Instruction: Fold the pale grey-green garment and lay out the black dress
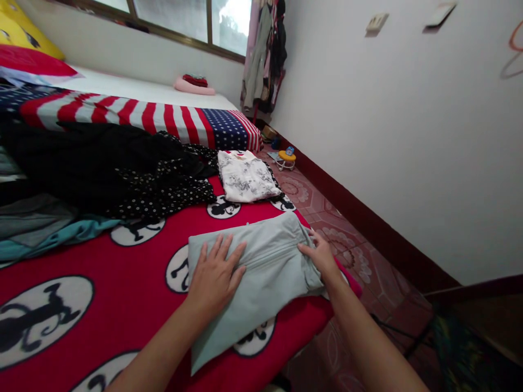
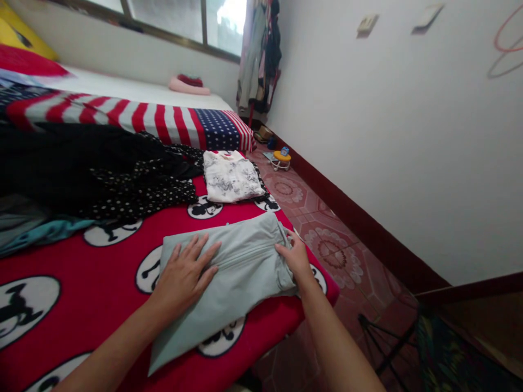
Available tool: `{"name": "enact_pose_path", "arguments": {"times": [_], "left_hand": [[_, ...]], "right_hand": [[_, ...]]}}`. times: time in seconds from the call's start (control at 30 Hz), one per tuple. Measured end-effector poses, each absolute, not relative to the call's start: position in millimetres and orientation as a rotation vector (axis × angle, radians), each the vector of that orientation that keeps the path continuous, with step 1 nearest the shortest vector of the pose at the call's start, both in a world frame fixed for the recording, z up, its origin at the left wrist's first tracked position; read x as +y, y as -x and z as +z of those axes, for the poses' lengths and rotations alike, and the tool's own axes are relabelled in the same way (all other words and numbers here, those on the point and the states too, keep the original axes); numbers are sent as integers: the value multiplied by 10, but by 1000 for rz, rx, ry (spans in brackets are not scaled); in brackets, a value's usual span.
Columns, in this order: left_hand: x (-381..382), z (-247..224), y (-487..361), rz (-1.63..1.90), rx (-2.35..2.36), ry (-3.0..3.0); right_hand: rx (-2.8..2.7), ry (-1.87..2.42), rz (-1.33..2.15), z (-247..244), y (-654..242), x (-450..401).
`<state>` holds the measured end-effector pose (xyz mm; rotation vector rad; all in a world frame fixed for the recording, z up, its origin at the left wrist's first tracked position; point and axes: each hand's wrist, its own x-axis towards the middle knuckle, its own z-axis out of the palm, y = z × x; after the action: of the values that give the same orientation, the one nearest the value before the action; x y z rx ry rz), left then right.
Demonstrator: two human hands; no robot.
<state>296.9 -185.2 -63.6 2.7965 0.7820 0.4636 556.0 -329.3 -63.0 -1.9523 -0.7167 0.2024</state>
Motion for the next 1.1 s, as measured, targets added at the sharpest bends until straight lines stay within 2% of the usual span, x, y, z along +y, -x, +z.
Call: {"name": "enact_pose_path", "arguments": {"times": [0.1, 0.2, 0.4, 0.53, 0.67, 0.9, 1.0, 1.1], "left_hand": [[-1855, -733, -3036, 427, 798, -2832], [-1846, -783, -3105, 404, 807, -2838], [-1719, -737, -3173, 344, 810, -2824], [-1579, -769, -3126, 362, 975, -2781], [-1464, -842, -3083, 423, 1165, -2726], [-1199, -781, -2746, 692, 1418, -2443], [-1178, -726, -2452, 618, 1436, -2030], [-1337, -711, -2239, 502, 1229, -1497]], "right_hand": [[-954, 2320, -73, -558, -5493, -3340], [-1216, 2352, -291, -381, -5263, -3257], [-1753, 2312, -26, -384, -4872, -2813], [-1457, 2675, -70, -637, -5073, -2798], [-1234, 2811, -157, -787, -5245, -2903], [-1283, 2749, -211, -836, -5302, -2945], [-1300, 2611, -342, -793, -5280, -2973], [-1334, 2298, -327, -656, -5051, -2974]]}}
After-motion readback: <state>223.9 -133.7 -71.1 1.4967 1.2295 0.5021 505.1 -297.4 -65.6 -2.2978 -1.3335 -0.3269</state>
